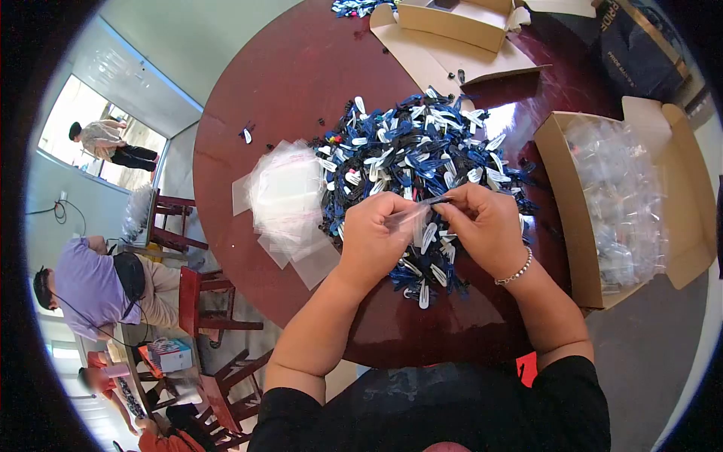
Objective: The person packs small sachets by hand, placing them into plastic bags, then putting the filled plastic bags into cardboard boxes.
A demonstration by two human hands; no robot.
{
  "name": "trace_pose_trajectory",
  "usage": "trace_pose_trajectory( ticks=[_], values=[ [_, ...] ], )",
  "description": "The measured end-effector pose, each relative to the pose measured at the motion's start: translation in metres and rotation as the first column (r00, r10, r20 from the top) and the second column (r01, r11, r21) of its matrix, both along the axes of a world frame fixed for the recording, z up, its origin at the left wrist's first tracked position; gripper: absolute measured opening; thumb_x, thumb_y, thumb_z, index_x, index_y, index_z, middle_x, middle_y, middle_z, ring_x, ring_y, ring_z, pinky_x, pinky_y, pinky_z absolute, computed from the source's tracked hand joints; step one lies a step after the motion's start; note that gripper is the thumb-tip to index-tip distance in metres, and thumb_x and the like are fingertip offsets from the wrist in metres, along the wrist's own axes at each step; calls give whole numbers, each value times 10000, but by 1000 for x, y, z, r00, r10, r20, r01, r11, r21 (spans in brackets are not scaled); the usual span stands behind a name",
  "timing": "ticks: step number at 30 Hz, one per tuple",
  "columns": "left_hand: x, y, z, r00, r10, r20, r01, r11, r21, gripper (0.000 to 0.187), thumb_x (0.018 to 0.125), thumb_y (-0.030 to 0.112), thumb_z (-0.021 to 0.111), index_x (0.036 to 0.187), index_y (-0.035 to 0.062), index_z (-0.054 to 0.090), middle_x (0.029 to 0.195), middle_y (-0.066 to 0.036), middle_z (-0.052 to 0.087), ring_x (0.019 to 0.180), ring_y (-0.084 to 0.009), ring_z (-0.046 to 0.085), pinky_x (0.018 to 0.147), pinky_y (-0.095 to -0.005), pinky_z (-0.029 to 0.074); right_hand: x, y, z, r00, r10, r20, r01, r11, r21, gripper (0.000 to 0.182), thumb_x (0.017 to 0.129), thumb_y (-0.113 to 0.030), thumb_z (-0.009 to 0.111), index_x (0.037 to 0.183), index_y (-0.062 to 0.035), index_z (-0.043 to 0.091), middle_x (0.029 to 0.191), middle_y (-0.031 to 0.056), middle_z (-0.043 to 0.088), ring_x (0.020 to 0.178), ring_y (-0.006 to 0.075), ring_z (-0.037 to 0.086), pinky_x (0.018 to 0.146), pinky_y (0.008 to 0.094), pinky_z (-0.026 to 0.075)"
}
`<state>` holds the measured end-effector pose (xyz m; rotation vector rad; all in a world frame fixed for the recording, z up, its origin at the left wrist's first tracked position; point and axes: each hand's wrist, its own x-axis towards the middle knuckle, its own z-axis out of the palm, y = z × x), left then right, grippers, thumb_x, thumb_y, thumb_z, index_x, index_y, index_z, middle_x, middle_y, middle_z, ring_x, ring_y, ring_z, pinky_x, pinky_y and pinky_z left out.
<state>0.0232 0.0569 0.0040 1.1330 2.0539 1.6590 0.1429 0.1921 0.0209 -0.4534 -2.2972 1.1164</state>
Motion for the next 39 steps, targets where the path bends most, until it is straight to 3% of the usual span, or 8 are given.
trace_pose_trajectory(
  ticks=[5, 8, 11, 15, 17, 20, 27, 39],
  values=[
    [2, -1, 3, 1000, 9, 4, -9, 1000, 3, 69, 832, 74, 700, 805, 17, 672, 697, 13, 614, 634, -33, 498, 569, -202, 402, 0, -1, 2, 1000, -11, -3, 12, 991, 137, 107, 829, -44, 693, 906, 26, 668, 680, 26, 665, 573, 51, 589, 526, 203, 479],
    [-4, -1, 0, 948, -77, 310, 73, 997, 23, 118, 846, 119, 679, 818, 5, 677, 703, -15, 653, 633, -58, 545, 557, -232, 414, 0, 6, 0, 998, 66, 7, -63, 971, -233, 188, 844, -38, 676, 1018, 30, 654, 789, 39, 679, 637, 63, 602, 585, 208, 508],
    [-11, 0, 2, 905, -73, 419, 67, 997, 28, 141, 877, 133, 652, 865, -2, 691, 748, -16, 672, 653, -49, 558, 587, -213, 422, 0, 14, 9, 982, 154, -112, -189, 734, -652, 323, 869, 8, 622, 1189, 20, 580, 983, 52, 654, 792, 81, 604, 721, 215, 513],
    [-18, -3, 1, 751, -165, 639, 101, 986, 136, 144, 888, 136, 649, 944, 4, 672, 805, -56, 677, 743, -105, 612, 690, -222, 465, 0, 19, 7, 987, 101, -126, -160, 737, -656, 334, 868, 28, 606, 1200, 18, 573, 1038, 50, 640, 859, 82, 594, 774, 226, 503],
    [-19, -3, -1, 741, -190, 644, 125, 981, 147, 142, 891, 139, 647, 940, 8, 671, 799, -57, 676, 740, -109, 617, 684, -224, 472, -1, 16, 4, 983, 170, -72, -184, 887, -423, 351, 861, 34, 607, 1209, 11, 570, 1114, 53, 614, 926, 79, 575, 807, 233, 491],
    [-18, -4, 0, 710, -224, 668, 172, 975, 143, 137, 894, 140, 644, 936, 13, 669, 794, -58, 674, 730, -113, 625, 669, -224, 482, -2, 9, 0, 950, 304, -78, -305, 832, -463, 373, 853, 39, 610, 1222, 3, 565, 1183, 59, 581, 982, 68, 557, 812, 229, 486],
    [-16, -4, 0, 642, -250, 725, 196, 967, 159, 125, 895, 139, 638, 908, 17, 663, 783, -56, 666, 706, -116, 623, 637, -223, 486, -4, 9, -2, 964, 264, -32, -237, 797, -556, 174, 837, 20, 660, 1004, -4, 615, 854, 6, 647, 756, 60, 606, 685, 189, 487],
    [-22, -6, -3, 459, -333, 824, 166, 943, 289, 109, 889, 156, 647, 881, 47, 659, 763, -42, 665, 685, -108, 625, 639, -219, 484, -3, 5, 6, 979, 163, -121, -203, 760, -617, 169, 820, 27, 678, 973, -8, 614, 827, 3, 637, 711, 48, 586, 648, 181, 474]
  ],
)
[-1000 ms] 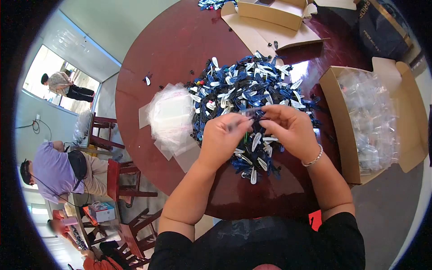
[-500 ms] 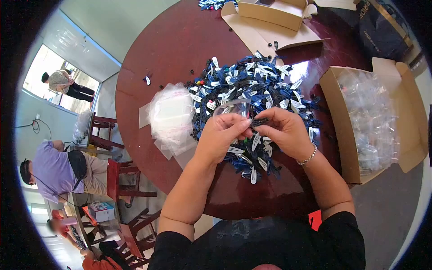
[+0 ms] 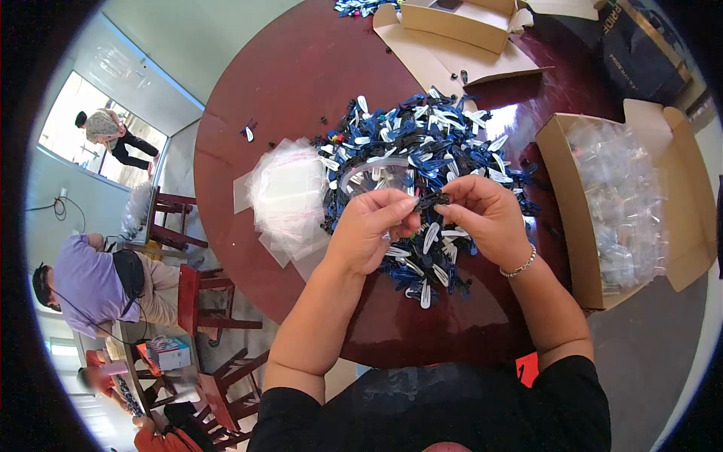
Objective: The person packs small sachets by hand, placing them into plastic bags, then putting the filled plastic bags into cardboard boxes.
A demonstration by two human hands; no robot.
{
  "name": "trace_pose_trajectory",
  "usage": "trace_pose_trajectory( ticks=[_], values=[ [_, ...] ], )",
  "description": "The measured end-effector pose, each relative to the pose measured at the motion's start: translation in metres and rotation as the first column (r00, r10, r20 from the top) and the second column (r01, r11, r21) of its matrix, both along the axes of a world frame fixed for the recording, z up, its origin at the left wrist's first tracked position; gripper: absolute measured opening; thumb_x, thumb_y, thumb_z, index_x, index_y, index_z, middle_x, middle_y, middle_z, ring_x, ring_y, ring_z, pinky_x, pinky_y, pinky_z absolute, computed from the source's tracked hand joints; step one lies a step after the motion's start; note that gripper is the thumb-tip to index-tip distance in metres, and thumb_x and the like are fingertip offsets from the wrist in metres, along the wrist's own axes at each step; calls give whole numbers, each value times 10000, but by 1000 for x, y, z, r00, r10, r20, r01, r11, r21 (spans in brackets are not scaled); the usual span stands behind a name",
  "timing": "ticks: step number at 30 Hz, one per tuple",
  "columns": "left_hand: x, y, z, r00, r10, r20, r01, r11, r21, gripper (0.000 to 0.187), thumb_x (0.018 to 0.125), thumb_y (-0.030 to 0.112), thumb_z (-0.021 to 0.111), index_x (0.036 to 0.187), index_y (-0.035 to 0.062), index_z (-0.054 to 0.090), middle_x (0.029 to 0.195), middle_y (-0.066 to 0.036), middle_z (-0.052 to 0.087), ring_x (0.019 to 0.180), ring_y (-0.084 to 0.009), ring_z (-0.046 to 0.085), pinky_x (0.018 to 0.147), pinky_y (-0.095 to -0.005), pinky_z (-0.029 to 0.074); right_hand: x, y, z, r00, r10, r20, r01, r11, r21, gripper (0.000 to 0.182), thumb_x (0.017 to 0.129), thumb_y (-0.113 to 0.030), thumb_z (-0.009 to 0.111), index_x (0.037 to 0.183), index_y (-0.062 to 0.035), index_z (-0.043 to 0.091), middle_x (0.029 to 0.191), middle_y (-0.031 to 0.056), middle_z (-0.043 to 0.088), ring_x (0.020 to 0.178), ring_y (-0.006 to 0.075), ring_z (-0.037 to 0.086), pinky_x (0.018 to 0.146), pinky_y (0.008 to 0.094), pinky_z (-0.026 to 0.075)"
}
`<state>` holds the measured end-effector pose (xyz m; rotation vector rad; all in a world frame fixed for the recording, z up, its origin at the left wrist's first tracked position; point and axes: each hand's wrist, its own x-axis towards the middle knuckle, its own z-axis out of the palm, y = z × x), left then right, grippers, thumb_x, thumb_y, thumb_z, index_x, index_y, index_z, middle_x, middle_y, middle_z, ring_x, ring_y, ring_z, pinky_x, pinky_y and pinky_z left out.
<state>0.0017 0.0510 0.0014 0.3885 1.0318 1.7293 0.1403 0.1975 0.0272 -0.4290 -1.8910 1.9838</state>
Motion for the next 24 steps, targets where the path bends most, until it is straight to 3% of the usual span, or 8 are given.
trace_pose_trajectory(
  ticks=[4, 6, 10, 12, 19, 24],
  values=[
    [2, 0, 0, 997, 23, -67, -23, 1000, 1, 107, 890, 154, 647, 876, 48, 657, 762, -41, 665, 683, -105, 625, 642, -219, 484, -1, 0, -7, 999, -36, -28, 37, 998, 48, 177, 816, 36, 677, 975, -13, 616, 850, 1, 637, 742, 47, 583, 672, 183, 477],
    [2, -1, 1, 994, 25, -106, -28, 999, -25, 116, 905, 138, 624, 889, 25, 640, 789, -55, 650, 705, -126, 616, 647, -231, 495, -1, -2, -10, 993, -86, -82, 98, 983, 154, 185, 814, 46, 674, 979, -16, 618, 876, 3, 638, 765, 45, 580, 695, 187, 479],
    [2, 0, -2, 994, 23, -102, -22, 1000, 16, 107, 907, 132, 622, 893, 28, 640, 797, -55, 654, 722, -127, 621, 658, -236, 499, 0, -1, -7, 996, -49, -74, 57, 993, 108, 200, 810, 52, 675, 988, -16, 617, 875, -4, 629, 763, 44, 579, 696, 185, 483],
    [2, 1, -3, 997, -9, -74, 12, 999, 40, 103, 910, 127, 619, 904, 26, 643, 804, -58, 657, 728, -128, 626, 668, -239, 505, 1, 0, -6, 1000, 5, 13, -7, 995, 96, 204, 810, 52, 676, 992, -16, 615, 871, -14, 615, 761, 37, 572, 678, 181, 478],
    [5, 3, -2, 1000, -11, 3, 10, 999, 33, 96, 909, 119, 619, 903, 26, 644, 787, -59, 660, 711, -134, 628, 661, -242, 511, 1, -2, -6, 998, 54, -24, -52, 996, 79, 202, 816, 40, 679, 994, -25, 608, 891, -19, 614, 790, 28, 570, 670, 180, 473],
    [5, 3, -3, 993, -53, 109, 48, 997, 54, 102, 907, 123, 618, 903, 23, 641, 769, -59, 656, 694, -142, 619, 646, -245, 505, 0, -1, -10, 996, 80, -26, -78, 994, 82, 233, 835, 19, 672, 1051, -23, 595, 931, -7, 619, 834, 49, 584, 738, 201, 482]
  ],
)
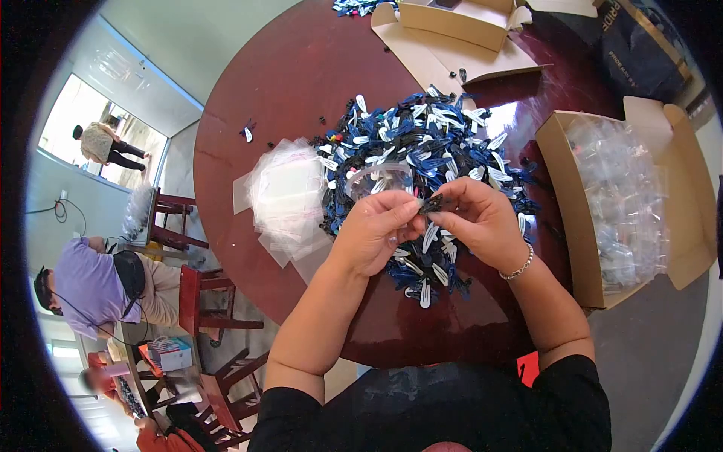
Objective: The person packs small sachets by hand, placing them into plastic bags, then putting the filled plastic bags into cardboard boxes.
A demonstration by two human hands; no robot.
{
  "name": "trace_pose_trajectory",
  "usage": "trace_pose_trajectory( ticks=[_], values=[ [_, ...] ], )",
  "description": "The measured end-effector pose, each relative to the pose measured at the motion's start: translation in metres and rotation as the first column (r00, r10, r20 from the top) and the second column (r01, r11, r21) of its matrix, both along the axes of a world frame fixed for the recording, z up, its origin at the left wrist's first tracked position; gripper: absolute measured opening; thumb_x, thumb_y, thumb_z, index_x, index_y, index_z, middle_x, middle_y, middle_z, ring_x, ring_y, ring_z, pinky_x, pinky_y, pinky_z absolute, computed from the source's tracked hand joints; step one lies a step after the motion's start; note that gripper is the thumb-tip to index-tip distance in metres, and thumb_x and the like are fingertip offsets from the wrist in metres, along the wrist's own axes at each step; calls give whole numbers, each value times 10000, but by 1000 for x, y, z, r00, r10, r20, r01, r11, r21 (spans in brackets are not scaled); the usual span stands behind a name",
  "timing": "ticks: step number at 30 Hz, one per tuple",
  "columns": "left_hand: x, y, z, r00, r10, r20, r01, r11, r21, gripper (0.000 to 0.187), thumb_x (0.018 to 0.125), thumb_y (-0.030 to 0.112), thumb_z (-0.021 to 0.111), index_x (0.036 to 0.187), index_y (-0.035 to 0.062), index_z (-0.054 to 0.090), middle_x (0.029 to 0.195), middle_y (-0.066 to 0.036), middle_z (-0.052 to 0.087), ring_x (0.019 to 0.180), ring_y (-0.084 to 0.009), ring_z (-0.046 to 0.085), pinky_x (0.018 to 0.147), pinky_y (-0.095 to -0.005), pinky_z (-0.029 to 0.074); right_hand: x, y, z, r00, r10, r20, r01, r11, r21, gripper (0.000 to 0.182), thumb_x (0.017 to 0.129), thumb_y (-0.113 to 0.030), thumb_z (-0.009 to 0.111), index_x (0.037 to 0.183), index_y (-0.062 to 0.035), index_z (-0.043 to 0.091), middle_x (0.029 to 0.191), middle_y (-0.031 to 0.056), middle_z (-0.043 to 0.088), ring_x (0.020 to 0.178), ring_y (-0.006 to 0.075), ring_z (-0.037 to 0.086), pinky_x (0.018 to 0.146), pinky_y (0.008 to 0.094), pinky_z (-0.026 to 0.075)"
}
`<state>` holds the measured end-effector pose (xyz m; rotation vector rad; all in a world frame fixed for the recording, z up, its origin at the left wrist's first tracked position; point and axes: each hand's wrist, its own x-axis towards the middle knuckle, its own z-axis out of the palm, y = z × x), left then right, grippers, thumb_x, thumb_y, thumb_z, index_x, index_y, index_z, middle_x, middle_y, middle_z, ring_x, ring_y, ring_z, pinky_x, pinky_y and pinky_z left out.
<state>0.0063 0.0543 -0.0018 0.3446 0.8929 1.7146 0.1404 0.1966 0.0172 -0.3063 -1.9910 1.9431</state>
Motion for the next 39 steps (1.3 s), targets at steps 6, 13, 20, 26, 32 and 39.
trace_pose_trajectory(
  ticks=[6, 13, 20, 26, 32, 39],
  values=[
    [-3, -1, -1, 1000, 3, 20, -3, 1000, 12, 119, 913, 134, 608, 929, 20, 637, 751, -58, 646, 698, -147, 618, 643, -248, 503, 1, -2, 3, 997, 71, -22, -74, 985, -154, 291, 854, 24, 647, 1138, -6, 587, 1046, 37, 641, 908, 84, 611, 776, 221, 495],
    [-3, -1, -1, 1000, -2, 31, 1, 1000, 12, 116, 916, 128, 602, 931, 18, 636, 762, -67, 654, 694, -148, 620, 647, -255, 507, 1, -2, 4, 999, 32, -20, -33, 998, -60, 289, 847, 21, 658, 1130, -1, 602, 1012, 31, 654, 893, 80, 610, 767, 221, 498],
    [-3, -1, -4, 999, -35, 26, 34, 999, 24, 107, 915, 125, 601, 908, 23, 631, 772, -68, 656, 701, -157, 622, 655, -259, 503, 2, -2, 8, 1000, -12, 6, 12, 1000, 0, 146, 830, 18, 672, 975, 4, 672, 908, 26, 662, 795, 67, 608, 709, 207, 497],
    [0, 1, -3, 990, -67, 122, 50, 989, 137, 124, 925, 133, 597, 919, 18, 643, 781, -53, 655, 701, -119, 627, 643, -217, 515, 2, -4, 8, 996, -69, -59, 78, 984, 162, 72, 823, 29, 667, 890, 18, 691, 855, 50, 672, 714, 87, 625, 642, 208, 507],
    [4, 5, -11, 987, -53, 149, 24, 982, 189, 131, 936, 142, 573, 928, 22, 623, 799, -59, 632, 744, -143, 598, 667, -239, 489, 1, -4, 5, 991, -116, -71, 124, 984, 128, 82, 818, 22, 673, 896, 13, 698, 856, 65, 680, 699, 91, 632, 619, 212, 508],
    [6, 8, -11, 968, -28, 250, -50, 952, 301, 123, 920, 169, 605, 894, 48, 600, 796, -54, 605, 778, -166, 584, 719, -270, 482, 0, -10, 12, 953, -205, -224, 301, 747, 593, 93, 837, -14, 671, 920, 4, 708, 828, 53, 701, 704, 97, 642, 625, 212, 511]
  ],
)
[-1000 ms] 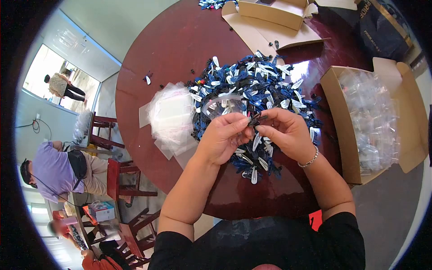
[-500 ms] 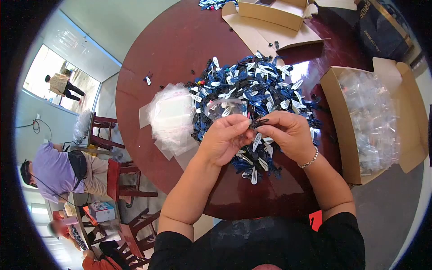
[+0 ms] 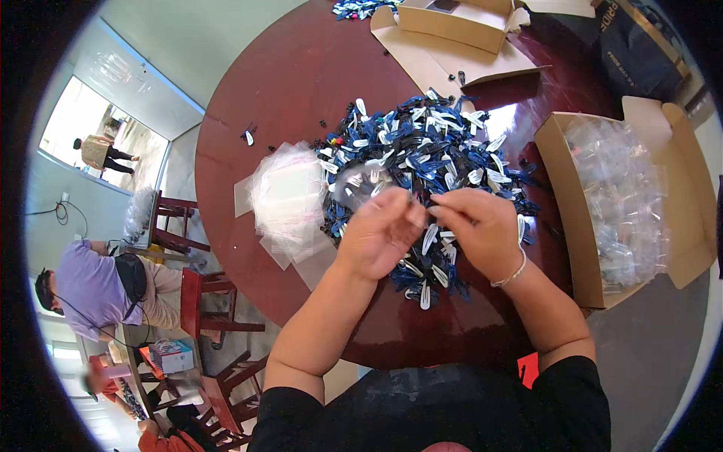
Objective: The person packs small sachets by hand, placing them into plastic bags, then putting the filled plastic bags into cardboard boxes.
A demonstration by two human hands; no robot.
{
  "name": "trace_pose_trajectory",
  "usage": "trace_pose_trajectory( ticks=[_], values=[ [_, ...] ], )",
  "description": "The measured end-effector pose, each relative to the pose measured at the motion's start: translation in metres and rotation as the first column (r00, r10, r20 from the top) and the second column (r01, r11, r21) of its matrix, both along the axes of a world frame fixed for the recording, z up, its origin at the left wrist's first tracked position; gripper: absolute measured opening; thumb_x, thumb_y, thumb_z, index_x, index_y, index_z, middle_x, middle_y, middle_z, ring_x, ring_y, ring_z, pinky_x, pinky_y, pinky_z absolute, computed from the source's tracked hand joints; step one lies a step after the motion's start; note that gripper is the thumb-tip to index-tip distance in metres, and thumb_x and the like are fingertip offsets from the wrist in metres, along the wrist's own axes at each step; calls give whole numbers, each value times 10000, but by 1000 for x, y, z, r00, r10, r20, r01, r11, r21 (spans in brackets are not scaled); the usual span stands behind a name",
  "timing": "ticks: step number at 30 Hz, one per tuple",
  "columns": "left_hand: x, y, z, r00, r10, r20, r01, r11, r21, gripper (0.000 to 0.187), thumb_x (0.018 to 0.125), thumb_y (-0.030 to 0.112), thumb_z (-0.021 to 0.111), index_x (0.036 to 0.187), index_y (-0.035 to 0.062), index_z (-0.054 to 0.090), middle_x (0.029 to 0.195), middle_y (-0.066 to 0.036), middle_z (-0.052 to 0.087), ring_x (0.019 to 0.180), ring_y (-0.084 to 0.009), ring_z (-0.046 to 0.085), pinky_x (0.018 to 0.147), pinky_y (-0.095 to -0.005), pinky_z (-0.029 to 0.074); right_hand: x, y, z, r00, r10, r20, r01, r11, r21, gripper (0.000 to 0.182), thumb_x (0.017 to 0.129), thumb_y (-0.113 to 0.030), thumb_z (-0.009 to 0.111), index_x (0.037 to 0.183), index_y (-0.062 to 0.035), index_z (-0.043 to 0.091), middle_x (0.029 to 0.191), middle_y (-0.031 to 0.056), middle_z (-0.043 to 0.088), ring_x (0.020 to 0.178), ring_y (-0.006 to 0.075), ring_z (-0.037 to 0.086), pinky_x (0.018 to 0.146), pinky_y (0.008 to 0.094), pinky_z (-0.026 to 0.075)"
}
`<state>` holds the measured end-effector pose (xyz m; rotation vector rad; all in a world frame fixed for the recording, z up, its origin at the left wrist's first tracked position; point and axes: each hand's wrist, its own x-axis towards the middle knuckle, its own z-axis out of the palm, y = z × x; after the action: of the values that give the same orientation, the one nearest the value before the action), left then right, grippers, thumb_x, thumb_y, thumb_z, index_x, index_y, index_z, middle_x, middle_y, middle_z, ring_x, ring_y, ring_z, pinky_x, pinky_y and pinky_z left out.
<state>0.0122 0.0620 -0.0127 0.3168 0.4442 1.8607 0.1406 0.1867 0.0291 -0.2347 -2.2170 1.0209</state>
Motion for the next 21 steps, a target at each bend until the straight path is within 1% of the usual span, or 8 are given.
trace_pose_trajectory(
  ticks=[1, 2, 3, 4, 5, 7, 10, 21],
  values=[
    [-3, -2, 6, 998, 60, 5, -60, 994, 95, 121, 915, 168, 611, 878, 55, 589, 793, -52, 594, 782, -172, 570, 717, -270, 468, -1, 2, -1, 1000, 0, -2, 0, 1000, 0, 93, 837, -14, 671, 920, 4, 708, 828, 53, 701, 704, 97, 642, 625, 212, 511],
    [-8, -4, 12, 993, 118, 14, -118, 975, 190, 122, 910, 168, 616, 863, 61, 579, 789, -49, 582, 786, -179, 556, 715, -271, 454, -1, 6, -4, 994, 69, 85, -36, 939, -343, 103, 840, -14, 668, 933, 7, 709, 821, 57, 699, 713, 100, 646, 633, 213, 514],
    [-15, -8, 13, 989, 128, 68, -137, 979, 148, 97, 913, 154, 612, 882, 64, 591, 789, -46, 585, 781, -169, 543, 695, -257, 438, -2, 9, -5, 976, 164, 145, -33, 763, -645, 114, 843, -14, 665, 945, 11, 709, 814, 60, 698, 721, 103, 650, 641, 213, 517],
    [-15, -8, 13, 989, 130, 71, -139, 979, 149, 97, 913, 154, 612, 882, 64, 591, 789, -46, 585, 781, -169, 543, 695, -257, 438, -2, 10, -5, 971, 198, 133, -51, 717, -695, 141, 854, -15, 655, 984, 17, 698, 847, 80, 697, 739, 106, 653, 659, 215, 525],
    [-14, -8, 13, 983, 183, 5, -183, 982, 41, 91, 916, 152, 609, 889, 66, 595, 786, -44, 586, 778, -166, 545, 687, -254, 445, -2, 9, -6, 969, 204, 139, -52, 717, -695, 141, 854, -15, 655, 984, 17, 698, 847, 80, 697, 739, 106, 653, 659, 215, 525],
    [-10, -7, 16, 976, 209, -66, -215, 972, -98, 83, 923, 152, 606, 911, 69, 611, 780, -33, 604, 747, -136, 566, 650, -235, 464, -4, 6, -10, 980, 199, -6, -114, 537, -836, 170, 864, -7, 638, 1027, 14, 683, 881, 94, 693, 751, 108, 652, 671, 224, 536],
    [-5, -7, 16, 967, 203, -151, -236, 941, -242, 87, 923, 156, 608, 906, 71, 616, 780, -24, 627, 720, -108, 589, 634, -221, 474, -3, 11, -13, 974, 226, -9, -134, 545, -828, 202, 892, -18, 607, 1086, 8, 657, 912, 66, 676, 766, 105, 638, 720, 241, 542],
    [0, -4, 17, 819, 223, -529, -430, 849, -308, 106, 898, 155, 643, 920, 51, 643, 791, -11, 651, 719, -75, 593, 637, -204, 450, -3, 11, -16, 973, 229, -24, -166, 624, -763, 209, 909, -26, 585, 1112, 3, 619, 966, 54, 658, 801, 98, 622, 752, 238, 525]
  ],
)
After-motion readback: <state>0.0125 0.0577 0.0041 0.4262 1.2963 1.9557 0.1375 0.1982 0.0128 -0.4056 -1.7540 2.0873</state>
